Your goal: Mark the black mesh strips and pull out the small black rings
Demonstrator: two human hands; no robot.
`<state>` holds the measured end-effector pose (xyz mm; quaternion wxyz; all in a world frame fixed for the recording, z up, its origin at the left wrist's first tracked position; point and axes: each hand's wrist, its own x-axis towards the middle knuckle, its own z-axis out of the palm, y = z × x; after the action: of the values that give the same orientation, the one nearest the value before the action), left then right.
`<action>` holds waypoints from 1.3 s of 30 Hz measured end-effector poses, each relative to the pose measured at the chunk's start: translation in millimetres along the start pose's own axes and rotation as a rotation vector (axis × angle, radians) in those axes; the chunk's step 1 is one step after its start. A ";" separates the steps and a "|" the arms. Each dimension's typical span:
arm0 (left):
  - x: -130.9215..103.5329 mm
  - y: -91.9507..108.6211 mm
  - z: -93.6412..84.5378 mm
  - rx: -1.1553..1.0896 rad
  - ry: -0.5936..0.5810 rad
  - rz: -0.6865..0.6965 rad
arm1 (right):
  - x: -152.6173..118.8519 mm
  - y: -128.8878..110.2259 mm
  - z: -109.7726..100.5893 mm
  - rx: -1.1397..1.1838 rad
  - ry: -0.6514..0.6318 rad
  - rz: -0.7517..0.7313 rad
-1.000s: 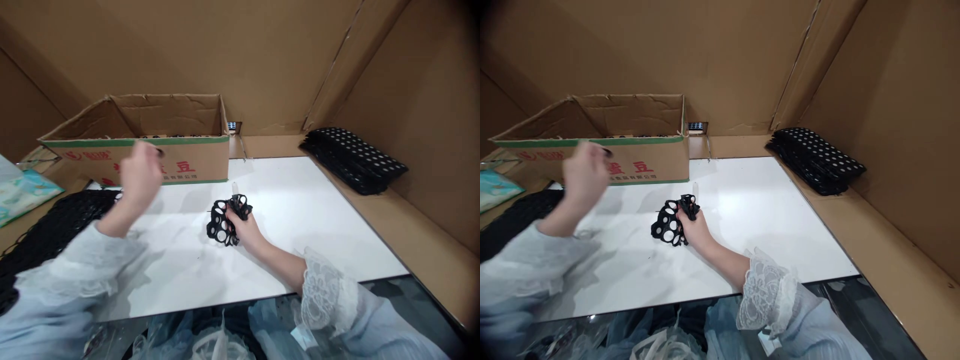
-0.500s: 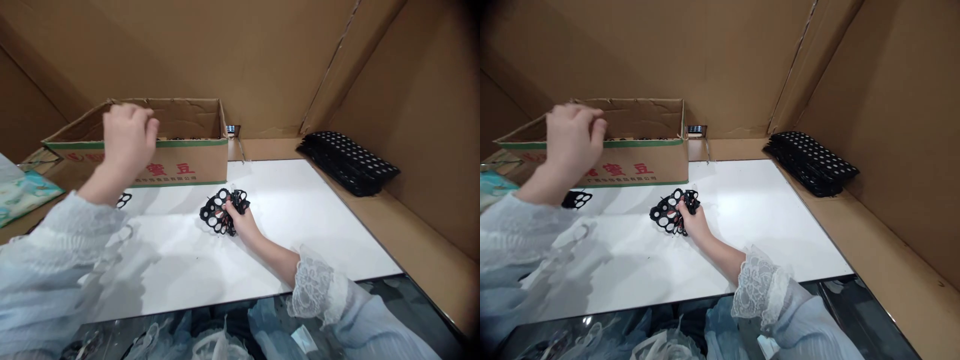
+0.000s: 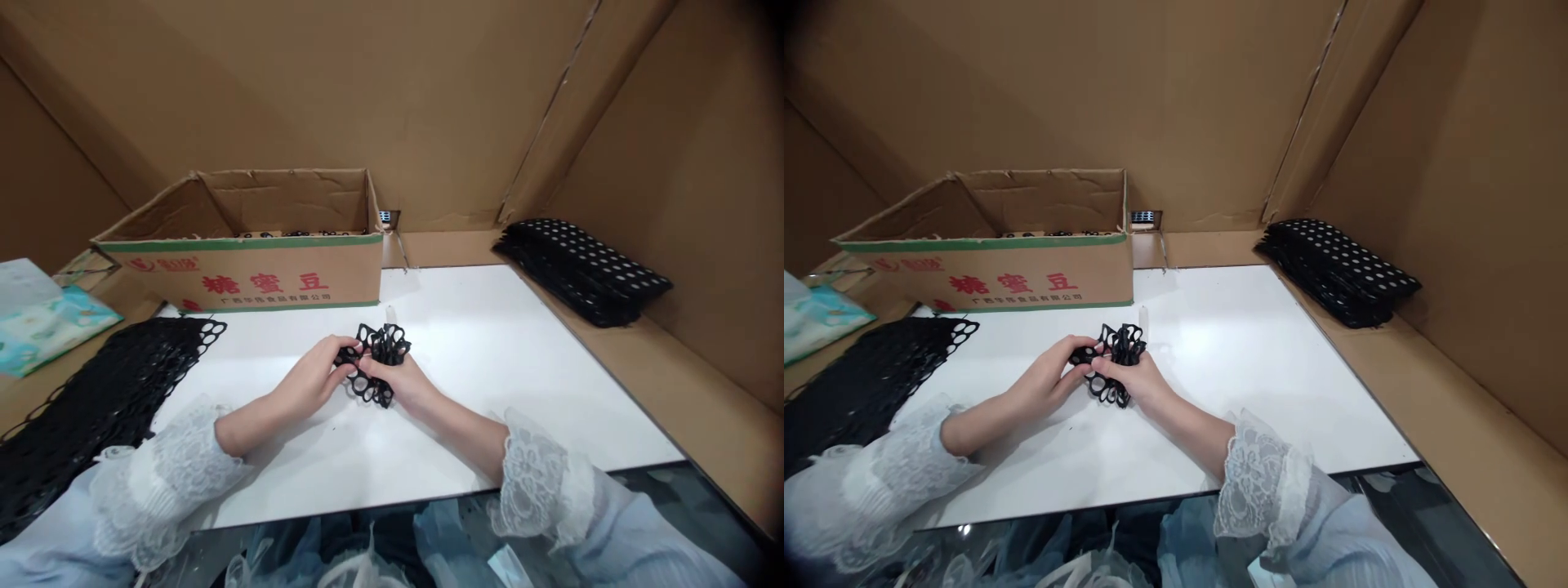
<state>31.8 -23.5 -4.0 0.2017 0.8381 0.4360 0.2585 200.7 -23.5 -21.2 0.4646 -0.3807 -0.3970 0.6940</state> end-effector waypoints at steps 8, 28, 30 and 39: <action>-9.4 0.1 19.6 -0.194 -0.030 -0.065 | 0.5 -4.4 -3.1 0.053 -0.013 0.109; -0.9 1.8 7.9 -0.094 0.187 -0.270 | -0.3 2.7 3.0 -0.079 -0.076 0.118; 2.7 -2.7 0.7 -0.124 0.315 -0.327 | 0.7 3.0 2.2 -0.123 -0.060 0.130; -2.7 -10.0 6.9 0.198 0.373 -0.044 | 2.9 6.4 -4.0 -0.064 -0.035 0.003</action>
<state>28.5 -21.1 -15.7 0.0398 0.7816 0.5073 0.3608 201.3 -21.5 -29.0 0.4441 -0.3837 -0.4266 0.6882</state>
